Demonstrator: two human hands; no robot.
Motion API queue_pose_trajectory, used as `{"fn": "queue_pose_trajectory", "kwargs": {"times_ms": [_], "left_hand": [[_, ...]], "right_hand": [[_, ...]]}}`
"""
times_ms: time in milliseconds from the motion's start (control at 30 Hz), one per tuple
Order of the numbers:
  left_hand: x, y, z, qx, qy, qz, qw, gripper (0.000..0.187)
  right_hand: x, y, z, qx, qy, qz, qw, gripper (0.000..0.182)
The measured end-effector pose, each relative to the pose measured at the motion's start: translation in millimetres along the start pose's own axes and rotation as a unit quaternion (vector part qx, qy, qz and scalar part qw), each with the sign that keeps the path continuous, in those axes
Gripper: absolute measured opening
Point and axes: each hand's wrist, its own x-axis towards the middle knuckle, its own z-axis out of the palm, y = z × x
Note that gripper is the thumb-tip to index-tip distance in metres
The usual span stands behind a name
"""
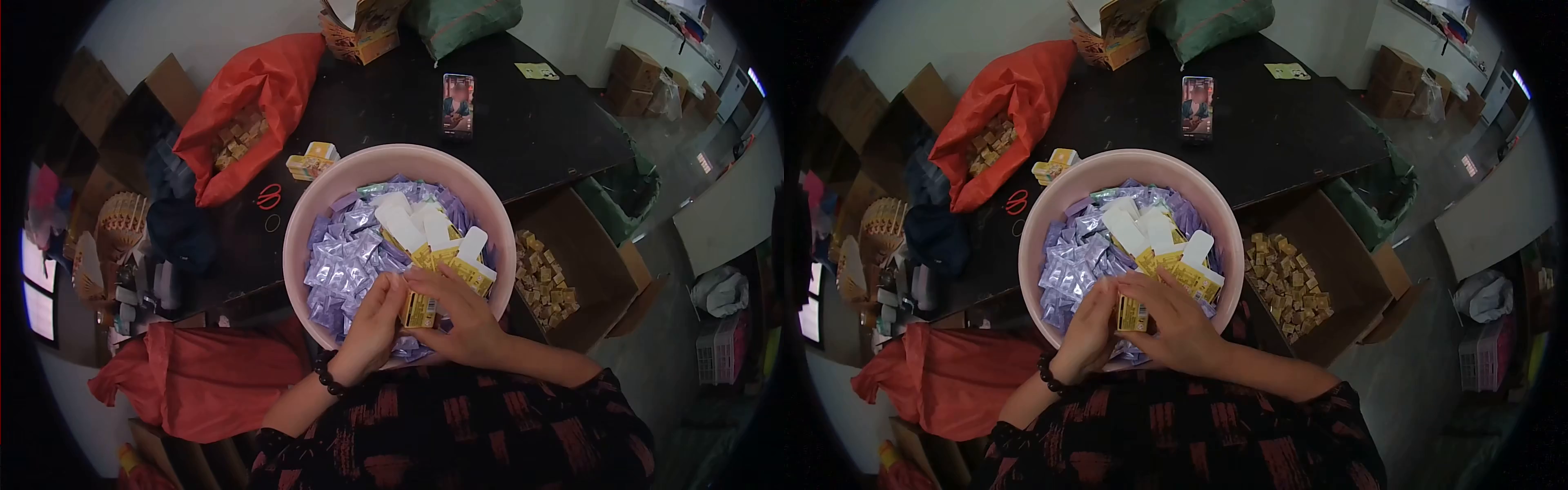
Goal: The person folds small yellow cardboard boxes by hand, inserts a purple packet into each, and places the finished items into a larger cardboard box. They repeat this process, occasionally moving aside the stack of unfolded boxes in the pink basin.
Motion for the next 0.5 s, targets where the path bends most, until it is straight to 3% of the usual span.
{"fn": "queue_pose_trajectory", "kwargs": {"times_ms": [67, 100, 133, 167, 200, 233, 300, 433, 500], "left_hand": [[12.6, -7.1, -9.9, 0.143, -0.001, 0.08, 0.987, 0.03], [14.8, -4.2, -3.0, 0.141, -0.005, 0.077, 0.987, 0.03], [16.6, 0.3, 9.5, 0.332, 0.005, 0.163, 0.929, 0.031], [20.4, 1.7, 19.5, 0.505, 0.014, 0.244, 0.828, 0.032], [26.1, -1.8, 24.9, 0.552, -0.008, 0.292, 0.781, 0.043], [30.6, -7.5, 29.7, 0.548, -0.009, 0.294, 0.783, 0.043], [38.4, -16.9, 35.8, 0.633, 0.031, 0.378, 0.675, 0.048], [51.1, -17.7, 35.1, 0.659, 0.037, 0.334, 0.673, 0.052], [55.4, -19.1, 25.1, 0.629, 0.049, 0.348, 0.694, 0.053]], "right_hand": [[-5.2, 5.2, -9.4, 0.019, 0.007, 0.018, 1.0, 0.06], [-7.5, 10.8, -18.7, -0.004, 0.084, 0.058, 0.995, 0.059], [-10.6, 16.9, -30.0, -0.027, 0.159, 0.098, 0.982, 0.059], [-12.3, 24.8, -46.3, -0.108, 0.178, 0.133, 0.969, 0.059], [-13.3, 33.4, -64.3, -0.188, 0.194, 0.165, 0.949, 0.058], [-15.7, 43.5, -78.2, -0.255, 0.193, 0.209, 0.924, 0.058], [-25.5, 60.2, -93.1, -0.398, 0.161, 0.277, 0.86, 0.058], [-33.9, 59.2, -84.6, -0.382, 0.131, 0.234, 0.885, 0.054], [-31.6, 53.5, -68.5, -0.295, 0.107, 0.182, 0.932, 0.049]]}}
